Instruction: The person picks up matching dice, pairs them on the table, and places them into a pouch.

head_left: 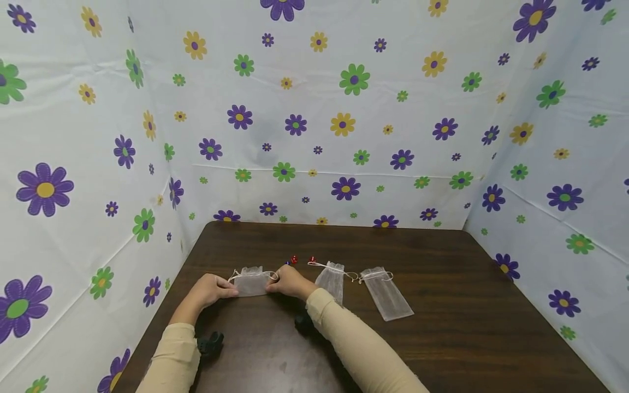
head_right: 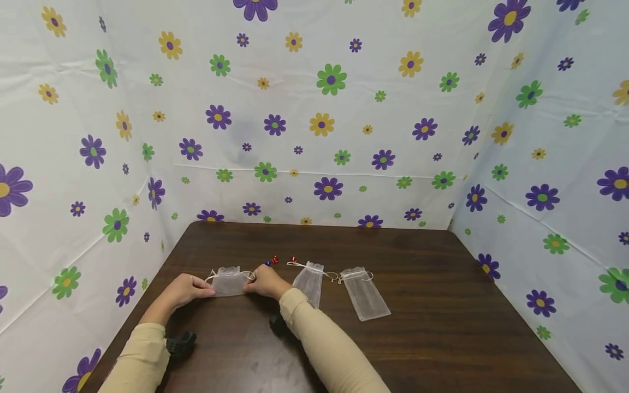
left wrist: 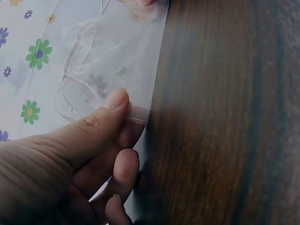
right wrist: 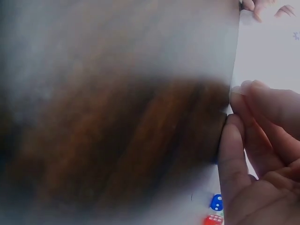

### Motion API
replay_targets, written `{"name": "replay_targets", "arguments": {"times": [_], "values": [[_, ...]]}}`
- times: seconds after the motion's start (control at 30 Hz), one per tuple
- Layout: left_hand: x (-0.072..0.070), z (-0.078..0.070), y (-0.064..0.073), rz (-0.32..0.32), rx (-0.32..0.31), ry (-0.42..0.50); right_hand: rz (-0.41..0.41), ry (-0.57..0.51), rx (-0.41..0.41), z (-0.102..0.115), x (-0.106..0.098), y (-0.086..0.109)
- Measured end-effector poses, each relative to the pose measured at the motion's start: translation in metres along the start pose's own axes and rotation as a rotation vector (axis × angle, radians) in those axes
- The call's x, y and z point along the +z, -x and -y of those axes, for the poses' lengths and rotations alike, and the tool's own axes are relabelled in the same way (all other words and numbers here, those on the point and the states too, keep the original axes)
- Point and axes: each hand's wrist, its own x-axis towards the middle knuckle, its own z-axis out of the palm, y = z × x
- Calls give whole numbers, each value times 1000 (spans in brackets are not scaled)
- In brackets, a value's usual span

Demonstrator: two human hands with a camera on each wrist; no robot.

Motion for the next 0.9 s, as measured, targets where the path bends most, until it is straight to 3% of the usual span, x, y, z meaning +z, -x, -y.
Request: {"name": "replay_targets", "arguments": {"times": [0.27,0.4,0.5,0.73,0.83,0.9], "values": [[-4,-4,4,24,37,6,-29,1,24,5,0,2],[-7,-5,7,-6,75,26,-23,-8,31,4,0,1],[-6,-7,7,-66,164,40,-19,-13,38,3,0,0],[-1,-17,5,-202,437,46,-17,-46,58,0,0,-1],[2,-20,5,-193,489,43,-20,-56,61,-1,1,-1],[3,-21,5,-168,483,30,-19,-52,61,-1,2,-1]]}}
